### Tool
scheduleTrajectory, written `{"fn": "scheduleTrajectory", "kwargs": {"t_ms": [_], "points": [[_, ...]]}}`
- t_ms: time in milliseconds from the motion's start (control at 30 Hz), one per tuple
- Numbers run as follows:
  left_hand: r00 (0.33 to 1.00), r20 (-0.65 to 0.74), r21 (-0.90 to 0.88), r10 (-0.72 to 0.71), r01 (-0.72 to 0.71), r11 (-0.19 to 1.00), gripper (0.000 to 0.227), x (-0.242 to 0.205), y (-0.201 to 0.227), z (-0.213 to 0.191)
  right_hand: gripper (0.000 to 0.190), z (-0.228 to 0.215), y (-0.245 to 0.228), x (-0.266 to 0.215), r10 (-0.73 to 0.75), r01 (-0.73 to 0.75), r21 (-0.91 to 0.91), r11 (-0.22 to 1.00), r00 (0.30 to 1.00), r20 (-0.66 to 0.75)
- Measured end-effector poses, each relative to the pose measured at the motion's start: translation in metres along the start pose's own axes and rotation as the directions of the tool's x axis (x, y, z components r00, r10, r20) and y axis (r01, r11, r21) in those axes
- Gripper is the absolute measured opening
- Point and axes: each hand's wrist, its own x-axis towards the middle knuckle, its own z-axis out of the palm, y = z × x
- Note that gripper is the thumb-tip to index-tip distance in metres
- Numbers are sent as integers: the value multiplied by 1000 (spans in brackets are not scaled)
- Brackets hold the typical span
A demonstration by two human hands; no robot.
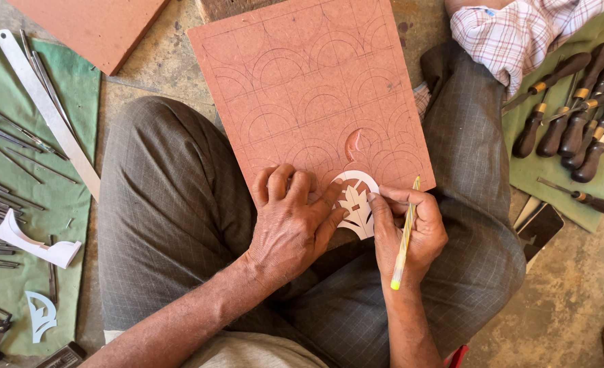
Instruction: The person draws a floral design onto a wooden block using a paper stencil and a pen.
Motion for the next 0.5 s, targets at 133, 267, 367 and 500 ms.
{"fn": "scheduleTrajectory", "kwargs": {"t_ms": [133,267,367,500], "points": [[1000,3,2,-4,4,1000,41,0,0,0,18,0,1,0,-16,16,-16,1000,1000,4],[1000,-13,3,-2,2,1000,41,-1,1,1,18,1,0,1,-16,16,-17,1000,1000,-7],[1000,-23,-2,6,-6,1000,40,-1,0,2,17,2,0,0,-22,22,-15,1000,1000,-8],[1000,-24,-5,3,-3,1000,40,0,1,2,18,2,-1,1,-28,27,-44,999,999,-16]]}}
